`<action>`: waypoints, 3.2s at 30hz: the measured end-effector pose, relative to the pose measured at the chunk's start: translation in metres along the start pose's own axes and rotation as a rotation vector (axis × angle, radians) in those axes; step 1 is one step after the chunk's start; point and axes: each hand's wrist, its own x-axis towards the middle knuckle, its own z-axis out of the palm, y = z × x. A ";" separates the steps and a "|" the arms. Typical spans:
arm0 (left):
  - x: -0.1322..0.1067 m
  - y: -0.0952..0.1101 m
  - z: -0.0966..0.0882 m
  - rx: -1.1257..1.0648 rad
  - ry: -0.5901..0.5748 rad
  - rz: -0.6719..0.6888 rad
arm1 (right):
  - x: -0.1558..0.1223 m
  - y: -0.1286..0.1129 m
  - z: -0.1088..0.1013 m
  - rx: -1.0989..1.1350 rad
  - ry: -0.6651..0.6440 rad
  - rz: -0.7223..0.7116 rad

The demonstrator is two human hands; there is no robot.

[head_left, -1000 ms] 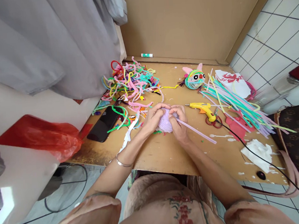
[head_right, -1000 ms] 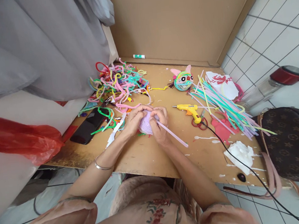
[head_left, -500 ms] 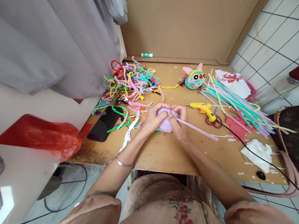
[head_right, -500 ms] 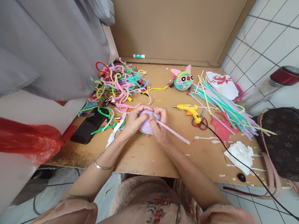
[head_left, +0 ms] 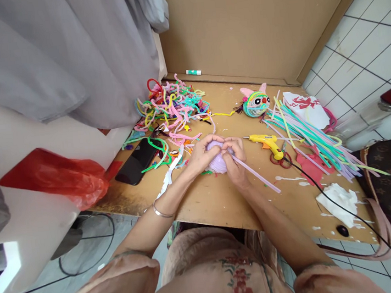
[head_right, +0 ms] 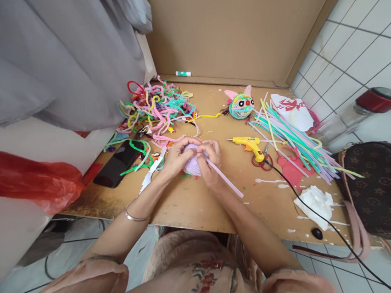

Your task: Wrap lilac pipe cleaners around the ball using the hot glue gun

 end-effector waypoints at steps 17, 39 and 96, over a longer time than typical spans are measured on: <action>0.001 -0.003 -0.001 0.034 0.004 -0.021 | -0.006 0.008 0.004 0.090 0.040 0.094; 0.000 -0.005 0.000 0.024 0.006 -0.003 | 0.001 0.002 0.000 0.025 -0.010 -0.010; -0.004 -0.004 0.002 -0.046 0.043 0.004 | -0.001 0.003 -0.001 0.007 0.006 -0.030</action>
